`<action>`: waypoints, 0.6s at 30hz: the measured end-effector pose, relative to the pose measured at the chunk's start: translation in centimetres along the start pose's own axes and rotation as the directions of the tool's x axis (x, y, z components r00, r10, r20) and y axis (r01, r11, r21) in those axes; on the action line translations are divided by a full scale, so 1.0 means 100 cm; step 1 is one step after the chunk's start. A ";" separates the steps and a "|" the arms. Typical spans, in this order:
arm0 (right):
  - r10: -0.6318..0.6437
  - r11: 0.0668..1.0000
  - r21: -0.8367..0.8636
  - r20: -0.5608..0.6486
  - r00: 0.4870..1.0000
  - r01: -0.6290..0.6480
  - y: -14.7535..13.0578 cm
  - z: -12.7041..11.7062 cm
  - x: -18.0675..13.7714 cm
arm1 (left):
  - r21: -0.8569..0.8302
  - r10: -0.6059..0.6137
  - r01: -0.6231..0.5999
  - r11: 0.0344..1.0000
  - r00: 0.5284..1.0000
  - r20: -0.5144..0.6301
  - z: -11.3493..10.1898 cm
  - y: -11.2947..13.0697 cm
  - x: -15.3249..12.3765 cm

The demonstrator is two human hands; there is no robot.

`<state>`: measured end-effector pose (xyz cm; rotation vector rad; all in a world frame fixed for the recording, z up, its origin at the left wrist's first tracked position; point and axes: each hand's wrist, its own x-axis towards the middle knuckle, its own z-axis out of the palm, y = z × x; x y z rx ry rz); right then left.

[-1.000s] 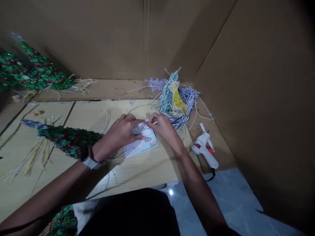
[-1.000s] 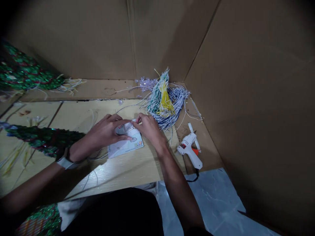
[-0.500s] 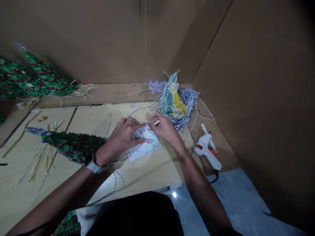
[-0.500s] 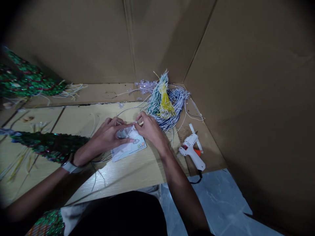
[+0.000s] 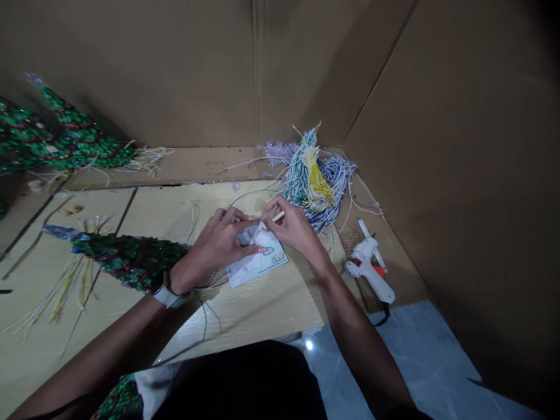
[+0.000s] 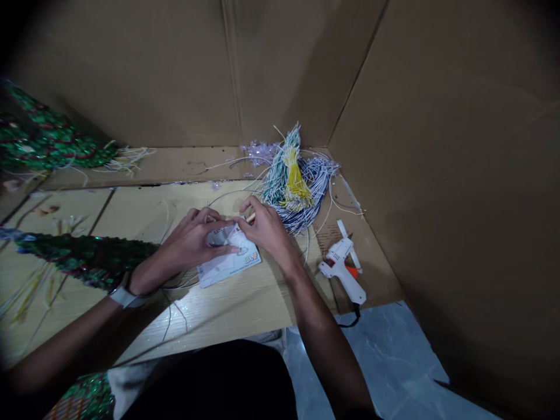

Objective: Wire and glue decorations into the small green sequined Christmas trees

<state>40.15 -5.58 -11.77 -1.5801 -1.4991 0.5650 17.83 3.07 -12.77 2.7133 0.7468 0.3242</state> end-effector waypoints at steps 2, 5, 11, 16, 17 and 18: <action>-0.005 1.000 0.003 -0.001 1.000 0.005 0.000 0.000 0.000 | -0.001 -0.002 0.002 1.000 1.000 0.002 0.000 0.000 0.000; -0.011 1.000 0.007 0.001 1.000 0.011 -0.001 0.000 -0.001 | 0.005 -0.002 0.002 1.000 1.000 0.005 0.000 0.001 0.000; -0.031 0.999 0.009 -0.009 0.999 0.031 -0.004 0.000 -0.001 | 0.017 -0.001 0.001 1.000 1.000 0.010 -0.001 0.001 -0.001; -0.052 0.999 0.014 -0.017 0.999 0.052 -0.005 0.001 -0.001 | 0.019 0.002 -0.002 1.000 1.000 0.004 0.000 0.000 -0.001; -0.054 0.998 0.018 -0.016 0.998 0.054 -0.006 0.001 -0.001 | 0.018 0.005 -0.005 1.000 1.000 0.005 0.000 0.000 -0.001; -0.056 0.998 0.023 -0.014 0.998 0.057 -0.006 0.001 -0.001 | 0.016 0.008 -0.008 1.000 1.000 0.008 0.000 0.000 -0.001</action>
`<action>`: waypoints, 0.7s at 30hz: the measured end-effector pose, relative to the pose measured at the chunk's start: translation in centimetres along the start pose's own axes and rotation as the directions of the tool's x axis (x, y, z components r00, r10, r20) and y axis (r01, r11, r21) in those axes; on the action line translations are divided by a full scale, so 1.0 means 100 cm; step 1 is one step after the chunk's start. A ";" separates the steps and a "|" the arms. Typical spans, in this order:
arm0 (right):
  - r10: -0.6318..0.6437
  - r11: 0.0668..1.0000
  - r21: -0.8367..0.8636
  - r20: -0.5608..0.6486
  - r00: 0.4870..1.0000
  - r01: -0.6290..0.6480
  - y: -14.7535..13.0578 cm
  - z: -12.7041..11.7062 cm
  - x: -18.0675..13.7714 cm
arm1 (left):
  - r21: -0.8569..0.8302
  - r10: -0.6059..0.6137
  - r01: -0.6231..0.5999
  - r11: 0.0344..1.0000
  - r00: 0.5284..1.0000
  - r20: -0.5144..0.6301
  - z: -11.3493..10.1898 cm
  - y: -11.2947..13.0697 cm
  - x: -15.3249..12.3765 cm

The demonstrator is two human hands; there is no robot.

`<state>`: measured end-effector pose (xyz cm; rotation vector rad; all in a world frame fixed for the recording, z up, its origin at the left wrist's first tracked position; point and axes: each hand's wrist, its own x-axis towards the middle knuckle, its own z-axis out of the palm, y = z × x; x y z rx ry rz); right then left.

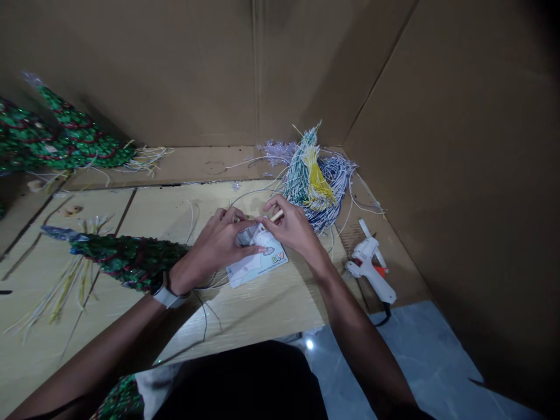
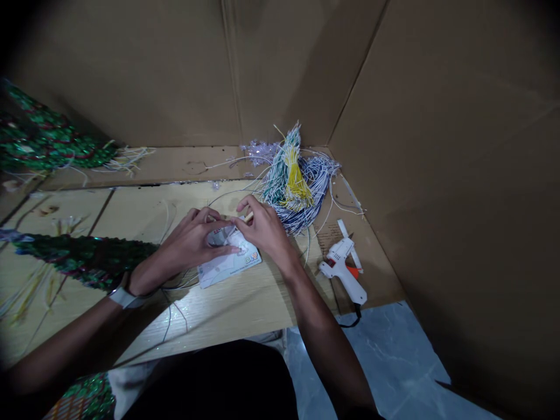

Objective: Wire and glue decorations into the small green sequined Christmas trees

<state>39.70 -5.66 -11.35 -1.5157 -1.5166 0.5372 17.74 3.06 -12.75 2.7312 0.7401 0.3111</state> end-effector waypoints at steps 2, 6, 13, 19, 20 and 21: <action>-0.005 1.000 0.006 -0.002 1.000 0.005 -0.001 0.000 0.000 | -0.006 0.002 -0.002 1.000 1.000 -0.001 0.000 0.000 0.000; -0.015 1.000 0.017 -0.016 1.000 0.016 -0.002 0.000 0.000 | -0.018 -0.002 0.002 1.000 1.000 -0.013 0.000 0.000 0.000; -0.019 0.999 0.038 -0.012 1.000 0.020 -0.001 0.002 0.000 | -0.013 -0.007 0.007 1.000 1.000 -0.010 -0.001 0.001 0.000; -0.024 0.998 0.065 -0.010 1.000 0.025 -0.004 0.002 -0.001 | -0.017 -0.015 0.015 1.000 1.000 -0.008 -0.002 0.003 -0.002; -0.029 0.997 0.065 -0.012 0.999 0.030 -0.004 0.002 -0.001 | -0.012 -0.020 0.020 1.000 1.000 -0.006 -0.003 0.004 -0.002; -0.035 0.997 0.065 -0.017 0.999 0.036 -0.005 0.002 -0.001 | -0.009 -0.025 0.025 1.000 1.000 -0.004 -0.004 0.005 -0.002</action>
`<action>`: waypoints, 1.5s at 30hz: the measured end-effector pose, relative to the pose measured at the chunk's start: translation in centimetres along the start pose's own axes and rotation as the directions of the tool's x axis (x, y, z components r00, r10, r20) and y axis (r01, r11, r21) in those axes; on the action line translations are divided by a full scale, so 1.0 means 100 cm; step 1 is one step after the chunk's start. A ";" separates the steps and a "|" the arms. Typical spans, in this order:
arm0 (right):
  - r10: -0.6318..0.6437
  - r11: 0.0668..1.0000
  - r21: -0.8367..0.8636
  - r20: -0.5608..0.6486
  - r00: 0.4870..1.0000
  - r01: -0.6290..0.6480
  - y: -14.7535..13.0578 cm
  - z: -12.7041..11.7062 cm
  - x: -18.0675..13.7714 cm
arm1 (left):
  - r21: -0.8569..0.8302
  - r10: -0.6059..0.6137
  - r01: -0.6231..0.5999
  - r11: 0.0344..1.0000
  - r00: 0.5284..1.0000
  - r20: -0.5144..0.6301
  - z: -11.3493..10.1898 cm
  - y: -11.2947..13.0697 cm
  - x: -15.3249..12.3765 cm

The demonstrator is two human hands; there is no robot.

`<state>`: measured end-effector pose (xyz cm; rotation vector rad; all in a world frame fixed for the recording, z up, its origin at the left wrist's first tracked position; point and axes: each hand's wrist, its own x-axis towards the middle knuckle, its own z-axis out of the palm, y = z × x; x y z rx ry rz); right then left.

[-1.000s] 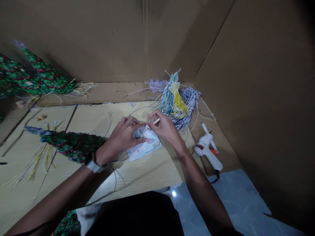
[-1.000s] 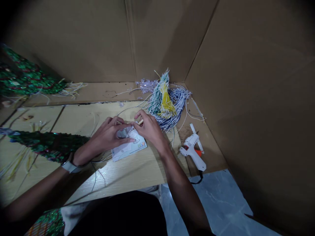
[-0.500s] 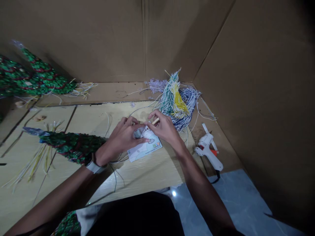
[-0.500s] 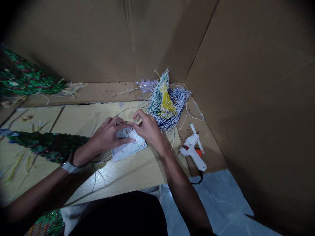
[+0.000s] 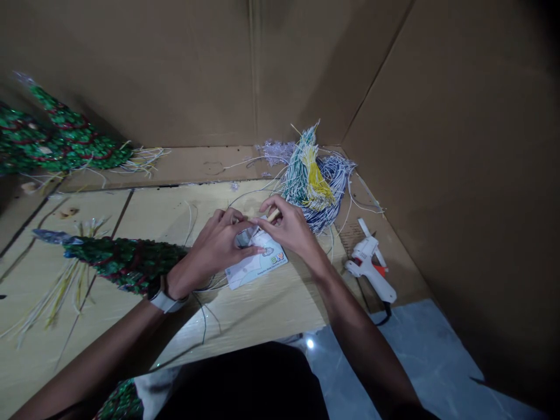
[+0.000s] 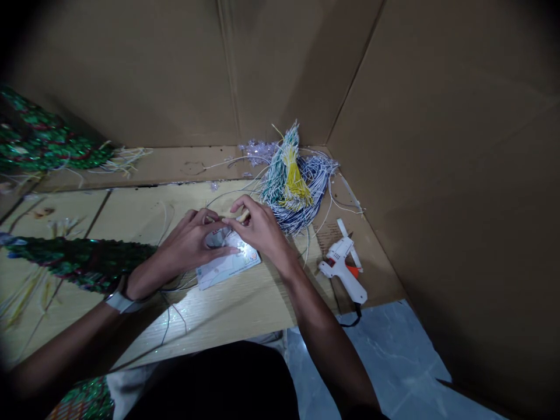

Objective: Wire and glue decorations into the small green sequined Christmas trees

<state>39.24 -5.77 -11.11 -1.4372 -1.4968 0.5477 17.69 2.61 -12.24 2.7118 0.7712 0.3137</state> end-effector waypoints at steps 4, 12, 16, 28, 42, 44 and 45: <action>-0.007 1.000 -0.007 0.000 1.000 0.007 -0.001 0.001 0.000 | 0.002 -0.004 0.004 1.000 1.000 0.006 -0.003 0.004 0.000; -0.027 1.000 0.003 0.013 1.000 0.027 -0.002 0.001 -0.001 | 0.001 -0.006 0.006 1.000 1.000 -0.004 -0.002 0.004 -0.001; -0.032 0.999 0.003 0.013 0.999 0.032 -0.004 0.002 -0.001 | 0.020 0.015 -0.014 1.000 1.000 -0.017 0.001 0.002 -0.003; -0.058 0.996 0.073 0.003 0.998 0.057 -0.011 0.005 -0.003 | -0.007 0.037 -0.037 0.999 0.999 -0.032 0.006 -0.001 -0.008; -0.067 0.995 0.070 -0.002 0.998 0.067 -0.019 0.009 -0.004 | 0.019 0.026 -0.026 0.999 1.000 -0.002 0.005 -0.001 -0.007; -0.057 0.997 0.053 0.001 0.998 0.057 -0.019 0.009 -0.004 | 0.015 0.026 -0.026 1.000 1.000 -0.003 0.005 -0.001 -0.007; -0.057 0.997 0.047 0.000 0.998 0.057 -0.019 0.009 -0.004 | 0.013 0.026 -0.026 1.000 1.000 -0.005 0.005 -0.001 -0.007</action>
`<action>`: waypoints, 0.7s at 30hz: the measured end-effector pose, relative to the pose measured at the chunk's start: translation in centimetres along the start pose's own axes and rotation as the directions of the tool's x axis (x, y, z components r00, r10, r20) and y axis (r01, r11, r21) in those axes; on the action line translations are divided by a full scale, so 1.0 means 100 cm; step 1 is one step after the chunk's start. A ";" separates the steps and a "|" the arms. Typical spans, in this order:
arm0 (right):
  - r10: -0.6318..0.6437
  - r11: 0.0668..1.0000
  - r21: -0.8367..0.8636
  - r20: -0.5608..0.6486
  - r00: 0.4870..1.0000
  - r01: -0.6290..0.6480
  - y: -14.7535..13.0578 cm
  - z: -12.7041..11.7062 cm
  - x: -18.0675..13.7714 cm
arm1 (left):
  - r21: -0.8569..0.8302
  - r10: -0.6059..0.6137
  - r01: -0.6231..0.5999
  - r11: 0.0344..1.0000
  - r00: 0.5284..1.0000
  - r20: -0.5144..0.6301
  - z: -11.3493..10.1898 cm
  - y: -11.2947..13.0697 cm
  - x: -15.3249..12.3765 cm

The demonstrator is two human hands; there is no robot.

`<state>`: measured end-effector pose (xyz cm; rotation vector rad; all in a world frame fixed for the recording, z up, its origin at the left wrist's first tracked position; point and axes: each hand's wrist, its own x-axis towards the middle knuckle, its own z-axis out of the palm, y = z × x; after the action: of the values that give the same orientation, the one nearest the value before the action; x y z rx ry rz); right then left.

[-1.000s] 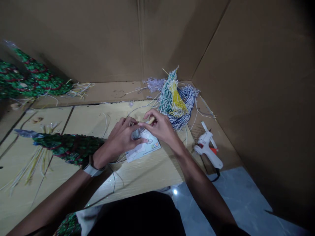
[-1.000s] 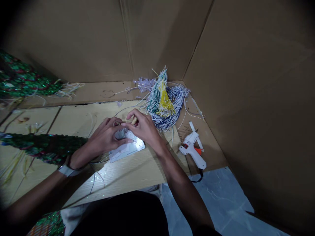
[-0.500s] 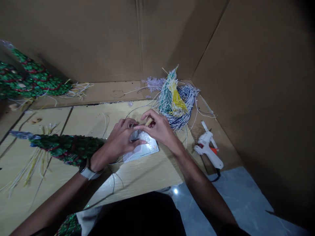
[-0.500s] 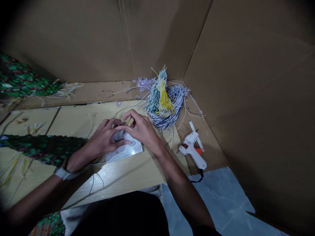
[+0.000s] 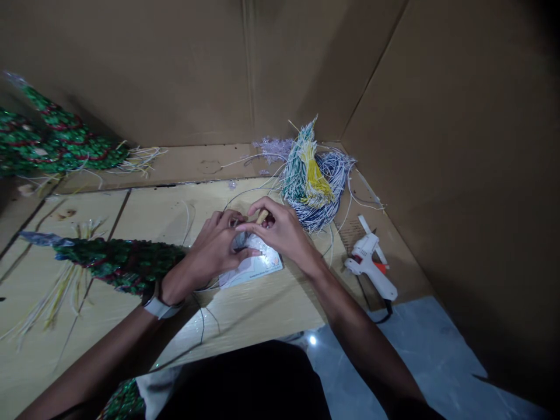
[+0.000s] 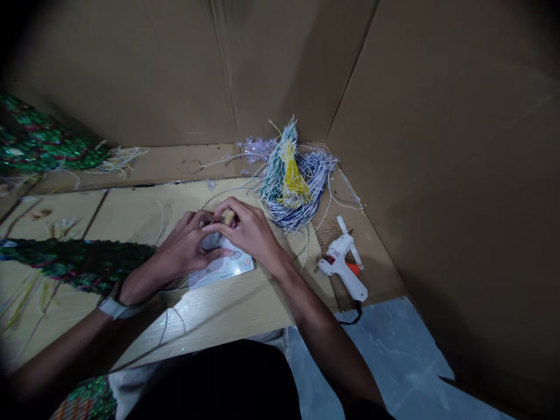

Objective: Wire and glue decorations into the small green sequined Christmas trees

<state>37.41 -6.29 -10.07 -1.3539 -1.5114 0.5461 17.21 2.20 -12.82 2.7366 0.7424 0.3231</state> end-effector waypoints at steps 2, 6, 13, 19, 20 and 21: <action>-0.004 1.000 -0.006 -0.005 1.000 0.004 0.000 0.001 0.000 | -0.001 0.002 -0.002 1.000 1.000 -0.004 0.000 0.000 0.000; -0.003 1.000 -0.020 -0.013 1.000 0.003 -0.001 0.003 0.000 | 0.001 -0.006 0.006 1.000 1.000 -0.013 0.002 -0.001 0.000; -0.015 1.000 0.000 -0.039 0.999 0.015 0.002 0.008 0.000 | -0.002 -0.007 0.007 1.000 1.000 -0.018 0.003 -0.001 0.000; 0.002 1.000 -0.013 -0.050 0.999 -0.003 0.009 0.014 0.000 | 0.000 -0.008 0.008 1.000 1.000 -0.029 0.004 -0.002 0.001; -0.001 1.000 -0.005 -0.053 0.999 0.001 0.009 0.015 0.000 | -0.001 -0.008 0.008 1.000 1.000 -0.023 0.004 -0.003 0.001; -0.004 1.000 0.003 -0.058 0.998 0.005 0.010 0.016 0.000 | -0.002 -0.009 0.009 1.000 1.000 -0.020 0.004 -0.003 0.001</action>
<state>36.51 -5.58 -11.52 -1.3527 -1.4661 0.5022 17.32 2.42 -13.29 2.7318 0.7590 0.3499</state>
